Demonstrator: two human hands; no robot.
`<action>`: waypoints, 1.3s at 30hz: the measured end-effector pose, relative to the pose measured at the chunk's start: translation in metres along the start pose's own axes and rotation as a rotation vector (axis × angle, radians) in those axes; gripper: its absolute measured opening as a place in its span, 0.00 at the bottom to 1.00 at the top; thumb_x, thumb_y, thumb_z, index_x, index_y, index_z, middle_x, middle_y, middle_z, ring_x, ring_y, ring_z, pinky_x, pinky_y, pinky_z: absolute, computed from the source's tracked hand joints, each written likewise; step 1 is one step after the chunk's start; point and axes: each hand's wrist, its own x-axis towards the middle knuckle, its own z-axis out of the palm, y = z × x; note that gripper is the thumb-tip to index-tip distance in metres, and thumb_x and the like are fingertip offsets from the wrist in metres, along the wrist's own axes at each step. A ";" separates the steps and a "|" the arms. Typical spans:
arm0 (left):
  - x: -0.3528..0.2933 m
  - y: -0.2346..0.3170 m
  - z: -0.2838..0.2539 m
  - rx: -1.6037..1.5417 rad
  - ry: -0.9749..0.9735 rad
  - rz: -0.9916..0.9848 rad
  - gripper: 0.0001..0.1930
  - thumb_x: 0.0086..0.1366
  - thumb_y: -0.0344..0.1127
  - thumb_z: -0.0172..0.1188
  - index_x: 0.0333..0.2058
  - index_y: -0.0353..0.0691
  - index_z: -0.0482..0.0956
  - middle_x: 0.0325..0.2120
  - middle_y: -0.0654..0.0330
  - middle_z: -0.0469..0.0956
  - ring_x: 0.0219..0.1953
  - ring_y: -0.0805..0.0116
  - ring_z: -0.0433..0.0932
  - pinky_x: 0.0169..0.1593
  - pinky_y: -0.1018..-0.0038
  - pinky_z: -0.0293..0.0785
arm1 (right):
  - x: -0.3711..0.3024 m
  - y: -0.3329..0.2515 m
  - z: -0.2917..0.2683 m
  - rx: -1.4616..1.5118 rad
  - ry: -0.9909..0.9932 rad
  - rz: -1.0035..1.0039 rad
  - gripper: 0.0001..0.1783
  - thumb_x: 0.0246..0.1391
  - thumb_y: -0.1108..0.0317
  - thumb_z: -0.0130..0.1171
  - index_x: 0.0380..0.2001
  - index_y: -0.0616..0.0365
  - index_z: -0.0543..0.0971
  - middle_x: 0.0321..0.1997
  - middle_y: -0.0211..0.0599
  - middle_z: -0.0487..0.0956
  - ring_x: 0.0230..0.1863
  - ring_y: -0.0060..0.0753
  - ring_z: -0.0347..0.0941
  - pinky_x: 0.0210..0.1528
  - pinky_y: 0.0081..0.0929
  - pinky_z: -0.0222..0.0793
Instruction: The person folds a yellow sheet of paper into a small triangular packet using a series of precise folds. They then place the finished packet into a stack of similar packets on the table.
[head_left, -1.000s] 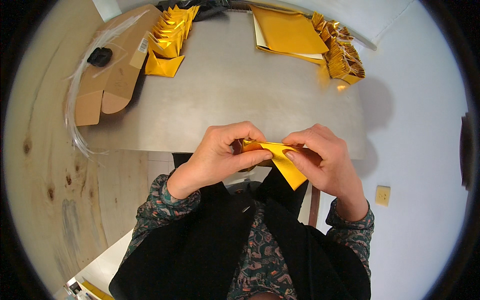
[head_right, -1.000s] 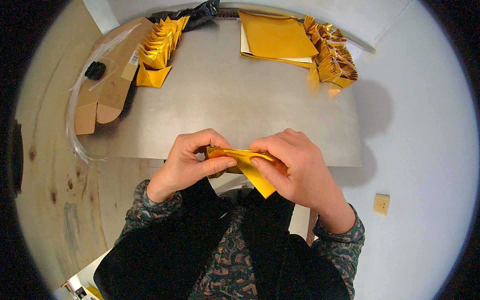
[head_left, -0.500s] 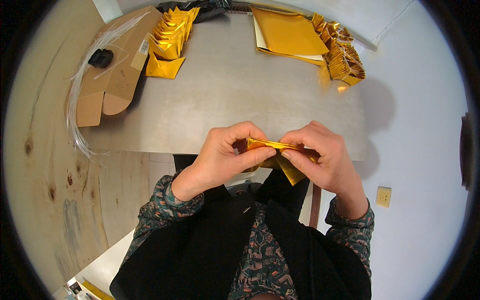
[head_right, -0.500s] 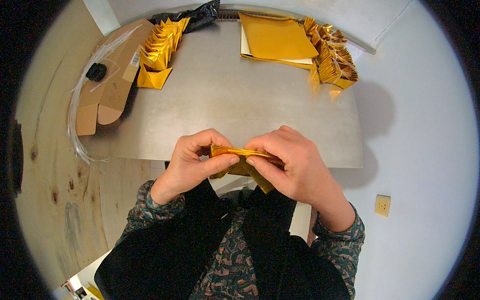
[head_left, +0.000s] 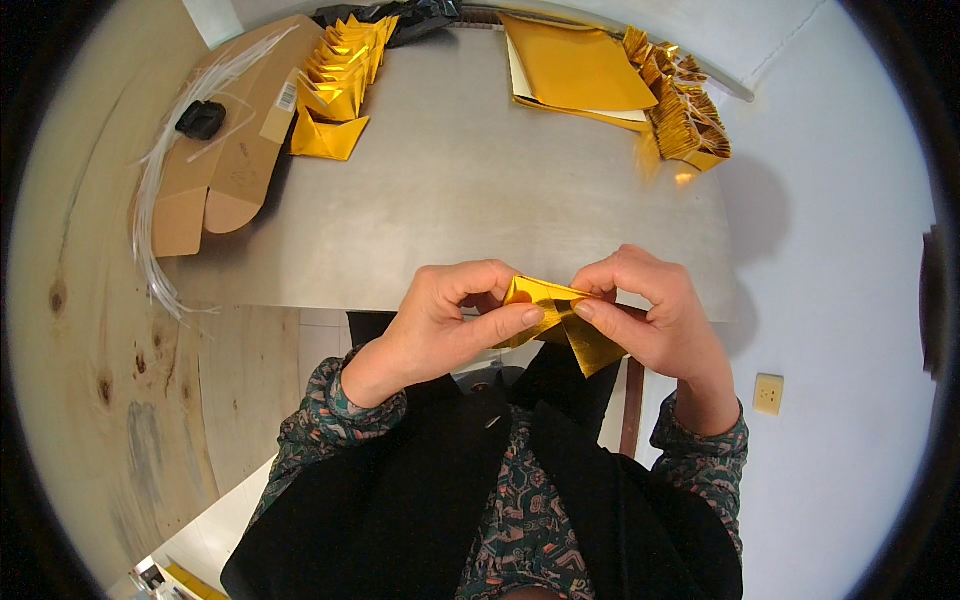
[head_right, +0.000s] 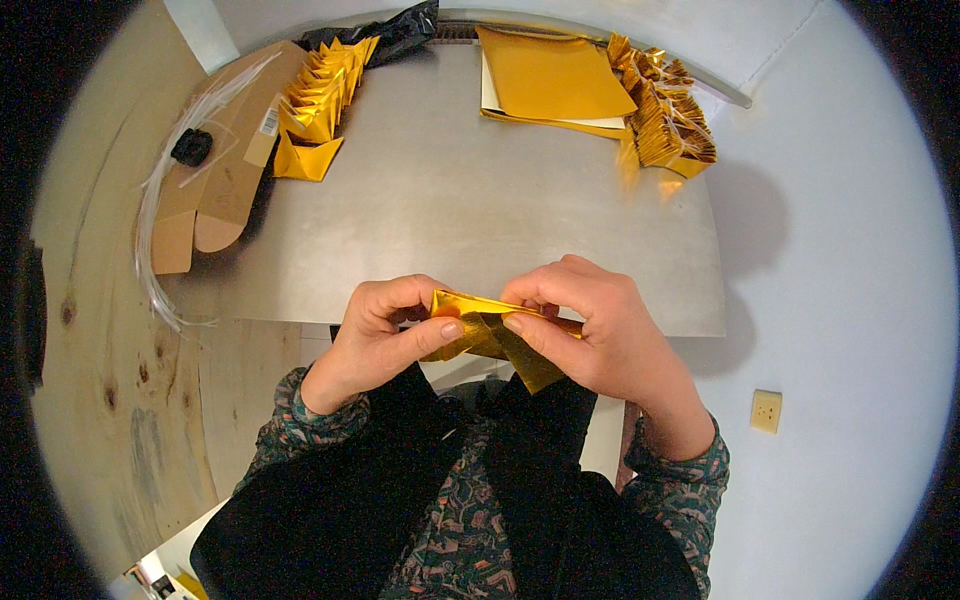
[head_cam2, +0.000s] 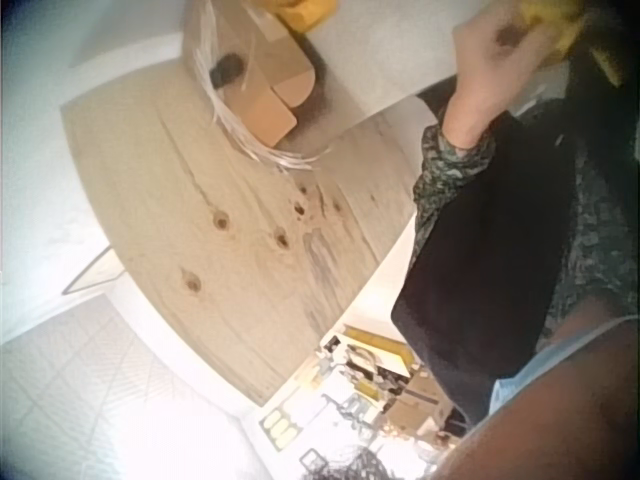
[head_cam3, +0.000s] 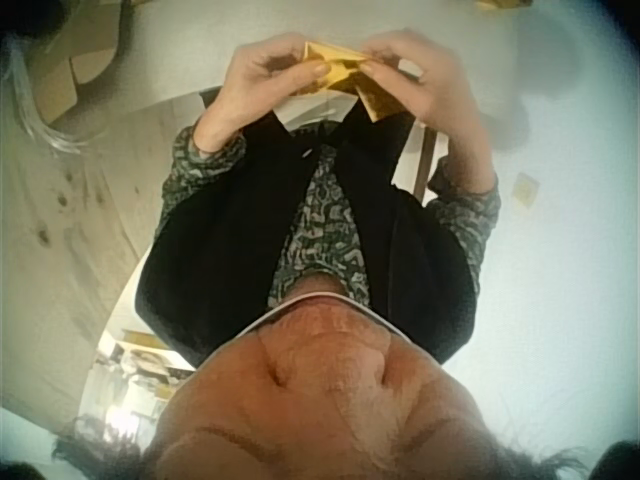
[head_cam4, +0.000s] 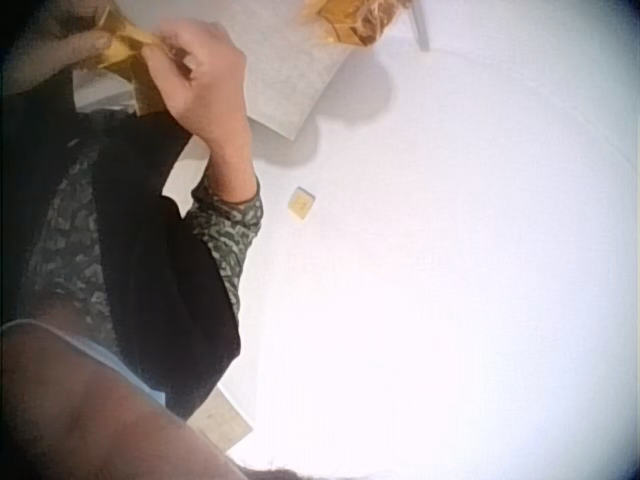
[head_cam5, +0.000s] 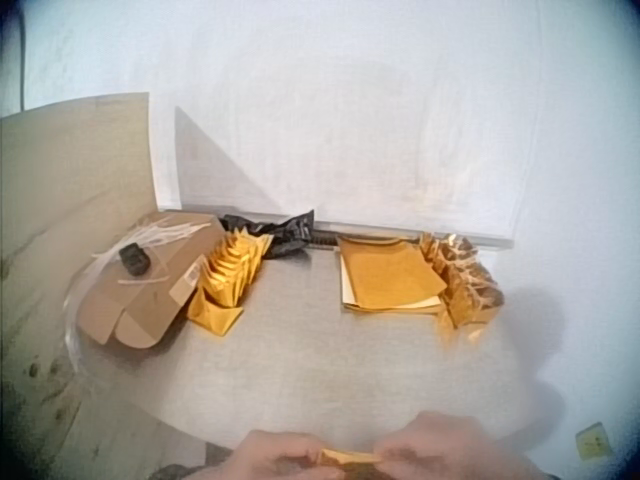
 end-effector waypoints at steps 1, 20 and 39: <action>-0.001 -0.001 0.001 0.007 0.015 -0.003 0.07 0.70 0.34 0.70 0.37 0.37 0.84 0.29 0.67 0.81 0.28 0.85 0.76 0.32 0.85 0.72 | 0.000 0.000 0.000 -0.001 -0.005 -0.001 0.08 0.57 0.73 0.69 0.41 0.58 0.85 0.34 0.36 0.85 0.36 0.35 0.77 0.39 0.30 0.73; -0.003 0.001 0.008 0.111 0.079 0.041 0.11 0.72 0.33 0.67 0.29 0.38 0.79 0.20 0.69 0.76 0.23 0.87 0.70 0.25 0.83 0.63 | -0.002 -0.001 -0.001 0.038 -0.040 -0.003 0.08 0.59 0.71 0.67 0.41 0.59 0.86 0.33 0.34 0.83 0.35 0.30 0.78 0.40 0.25 0.72; -0.006 0.001 0.020 0.143 0.088 0.006 0.14 0.68 0.30 0.67 0.25 0.39 0.73 0.16 0.70 0.73 0.21 0.88 0.68 0.23 0.81 0.63 | 0.003 0.011 0.001 0.043 -0.152 -0.046 0.08 0.59 0.66 0.69 0.40 0.56 0.85 0.34 0.35 0.84 0.37 0.38 0.77 0.39 0.33 0.73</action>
